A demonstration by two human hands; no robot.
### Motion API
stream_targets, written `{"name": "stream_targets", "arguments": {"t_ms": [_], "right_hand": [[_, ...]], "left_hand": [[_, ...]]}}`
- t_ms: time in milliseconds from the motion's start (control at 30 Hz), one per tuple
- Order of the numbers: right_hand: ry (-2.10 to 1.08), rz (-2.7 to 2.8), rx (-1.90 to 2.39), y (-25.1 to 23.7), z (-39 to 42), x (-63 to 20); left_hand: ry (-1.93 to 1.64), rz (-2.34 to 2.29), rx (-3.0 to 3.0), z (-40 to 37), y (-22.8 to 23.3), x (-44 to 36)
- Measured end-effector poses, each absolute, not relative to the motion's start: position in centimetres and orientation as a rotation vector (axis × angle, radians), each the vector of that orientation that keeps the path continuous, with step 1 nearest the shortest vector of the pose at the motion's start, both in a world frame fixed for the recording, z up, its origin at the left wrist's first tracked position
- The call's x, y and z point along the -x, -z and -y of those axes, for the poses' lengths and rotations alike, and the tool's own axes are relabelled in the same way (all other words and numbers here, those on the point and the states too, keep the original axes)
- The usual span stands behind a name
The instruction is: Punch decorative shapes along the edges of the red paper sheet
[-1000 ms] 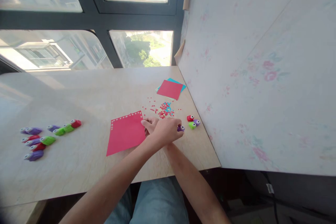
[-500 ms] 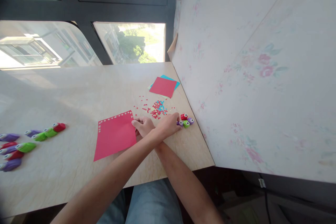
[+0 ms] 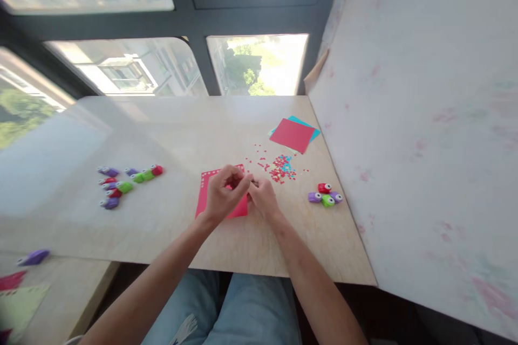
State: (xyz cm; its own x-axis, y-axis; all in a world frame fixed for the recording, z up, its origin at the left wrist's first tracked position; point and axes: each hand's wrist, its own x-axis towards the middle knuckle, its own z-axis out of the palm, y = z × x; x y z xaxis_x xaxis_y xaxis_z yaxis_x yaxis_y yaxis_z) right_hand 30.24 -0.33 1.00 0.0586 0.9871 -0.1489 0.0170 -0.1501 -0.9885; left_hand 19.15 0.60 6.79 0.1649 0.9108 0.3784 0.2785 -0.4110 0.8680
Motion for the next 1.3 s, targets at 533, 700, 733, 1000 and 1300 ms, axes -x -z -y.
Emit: {"name": "stream_targets", "arguments": {"t_ms": [533,700,733,1000,1300], "right_hand": [[-1.179,1.042,1.456,-0.7,0.9,-30.1],[-1.184,1.029,1.429,-0.3,1.1,-30.3],[-1.175,1.028,1.421,-0.2,1.2,-30.3],[-1.171,1.026,1.405,0.4,1.1,-30.5],[-1.21,0.983,1.384,0.0,1.3,-30.3]], "left_hand": [[-1.368,-2.426,-1.33,-0.5,1.4,6.8],[-1.414,-2.6,-1.121,0.5,1.6,10.2],[-1.393,-2.63,-1.124,0.7,1.6,10.8],[-1.066,-2.569,-1.457,0.4,0.9,11.8],[-1.114,-2.564,-1.421,0.7,0.8,11.6]]}}
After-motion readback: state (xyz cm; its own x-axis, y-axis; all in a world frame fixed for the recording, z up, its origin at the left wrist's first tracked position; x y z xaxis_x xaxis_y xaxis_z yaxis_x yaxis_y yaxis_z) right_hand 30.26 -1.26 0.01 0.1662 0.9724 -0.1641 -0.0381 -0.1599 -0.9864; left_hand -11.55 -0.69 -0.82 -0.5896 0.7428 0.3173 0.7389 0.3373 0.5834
